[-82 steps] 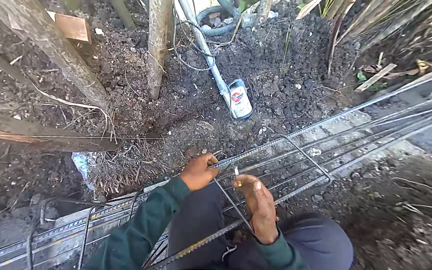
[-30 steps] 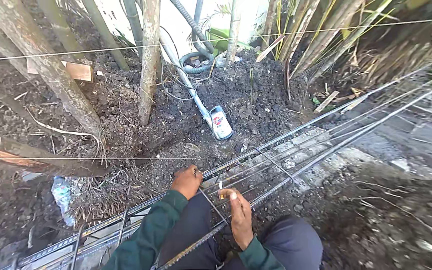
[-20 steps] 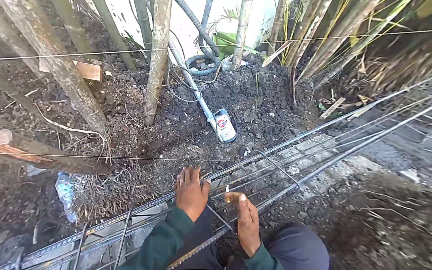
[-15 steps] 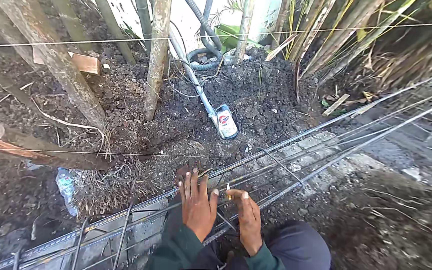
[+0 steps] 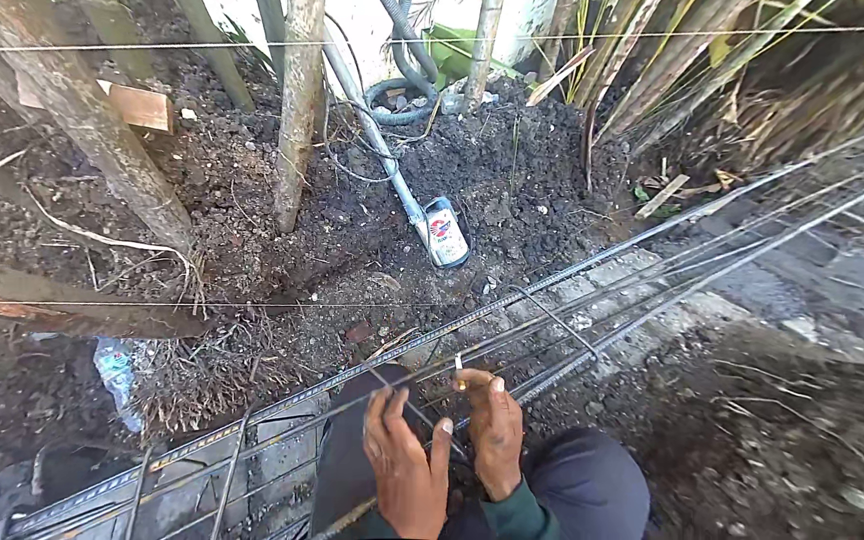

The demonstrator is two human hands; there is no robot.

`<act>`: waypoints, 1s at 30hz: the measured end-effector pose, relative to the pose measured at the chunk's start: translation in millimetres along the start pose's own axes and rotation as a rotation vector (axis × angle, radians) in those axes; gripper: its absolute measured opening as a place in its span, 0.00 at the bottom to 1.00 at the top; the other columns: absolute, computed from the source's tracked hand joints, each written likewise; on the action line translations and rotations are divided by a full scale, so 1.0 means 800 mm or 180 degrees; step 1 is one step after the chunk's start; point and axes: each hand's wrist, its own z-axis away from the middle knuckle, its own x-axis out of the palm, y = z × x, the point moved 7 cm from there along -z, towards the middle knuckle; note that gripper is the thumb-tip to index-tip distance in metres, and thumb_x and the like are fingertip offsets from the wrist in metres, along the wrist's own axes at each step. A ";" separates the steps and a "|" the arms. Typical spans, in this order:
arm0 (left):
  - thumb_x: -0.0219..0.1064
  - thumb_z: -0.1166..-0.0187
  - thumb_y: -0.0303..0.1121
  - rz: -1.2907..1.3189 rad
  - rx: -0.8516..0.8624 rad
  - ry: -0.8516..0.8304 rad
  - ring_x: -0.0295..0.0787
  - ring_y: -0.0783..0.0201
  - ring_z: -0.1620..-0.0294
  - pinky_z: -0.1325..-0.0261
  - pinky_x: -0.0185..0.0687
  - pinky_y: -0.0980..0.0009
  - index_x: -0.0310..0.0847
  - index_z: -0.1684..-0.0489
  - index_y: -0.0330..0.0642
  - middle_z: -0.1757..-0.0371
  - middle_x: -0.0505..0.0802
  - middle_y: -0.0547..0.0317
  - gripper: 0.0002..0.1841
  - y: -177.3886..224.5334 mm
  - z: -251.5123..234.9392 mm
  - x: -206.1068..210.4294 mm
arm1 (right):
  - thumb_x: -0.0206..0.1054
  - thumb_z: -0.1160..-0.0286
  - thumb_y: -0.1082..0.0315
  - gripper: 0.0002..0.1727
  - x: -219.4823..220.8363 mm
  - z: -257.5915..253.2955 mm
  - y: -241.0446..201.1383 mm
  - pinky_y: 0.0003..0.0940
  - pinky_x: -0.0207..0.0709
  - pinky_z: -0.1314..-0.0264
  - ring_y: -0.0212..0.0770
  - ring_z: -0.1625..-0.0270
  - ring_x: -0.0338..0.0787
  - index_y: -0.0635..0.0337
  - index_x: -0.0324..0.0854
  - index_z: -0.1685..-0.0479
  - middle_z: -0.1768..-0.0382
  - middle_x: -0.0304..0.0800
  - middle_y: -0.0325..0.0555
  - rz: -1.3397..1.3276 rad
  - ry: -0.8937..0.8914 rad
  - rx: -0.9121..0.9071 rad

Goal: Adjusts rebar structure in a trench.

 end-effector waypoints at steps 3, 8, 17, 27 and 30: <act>0.79 0.33 0.44 0.0689 -0.0664 -0.0217 0.83 0.37 0.39 0.37 0.81 0.42 0.71 0.38 0.19 0.41 0.83 0.27 0.36 -0.007 0.022 -0.003 | 0.43 0.06 0.48 0.32 0.003 0.000 -0.002 0.32 0.84 0.38 0.33 0.50 0.91 0.63 0.89 0.52 0.55 0.95 0.39 0.0134 0.0080 -0.0081; 0.68 0.20 0.43 0.0911 -0.1097 -0.1477 0.88 0.48 0.36 0.29 0.81 0.48 0.76 0.31 0.27 0.40 0.90 0.39 0.28 -0.015 0.024 0.019 | 0.43 0.07 0.54 0.30 0.017 0.008 -0.005 0.32 0.84 0.37 0.32 0.49 0.90 0.66 0.90 0.54 0.54 0.94 0.42 0.0546 0.0140 -0.0316; 0.67 0.20 0.39 0.0471 -0.0439 -0.1482 0.88 0.47 0.40 0.33 0.81 0.48 0.91 0.50 0.35 0.47 0.93 0.43 0.16 -0.027 0.030 -0.016 | 0.46 0.07 0.56 0.26 -0.005 0.017 -0.011 0.28 0.85 0.39 0.29 0.50 0.91 0.59 0.90 0.53 0.56 0.95 0.34 0.0546 0.0319 -0.0297; 0.65 0.20 0.30 0.0806 -0.0501 -0.0342 0.91 0.66 0.56 0.49 0.90 0.66 0.85 0.57 0.30 0.59 0.91 0.51 0.09 -0.043 0.029 -0.115 | 0.50 0.07 0.50 0.24 -0.031 0.009 -0.047 0.29 0.86 0.42 0.30 0.52 0.92 0.52 0.91 0.52 0.55 0.95 0.31 0.0414 0.0349 -0.0333; 0.61 0.14 0.40 0.0391 -0.1133 -0.0239 0.90 0.61 0.65 0.59 0.89 0.59 0.84 0.48 0.32 0.62 0.91 0.52 0.17 -0.064 0.000 -0.130 | 0.52 0.08 0.49 0.23 -0.033 0.008 -0.054 0.29 0.87 0.43 0.31 0.53 0.92 0.52 0.92 0.52 0.56 0.95 0.31 0.0366 0.0357 -0.0339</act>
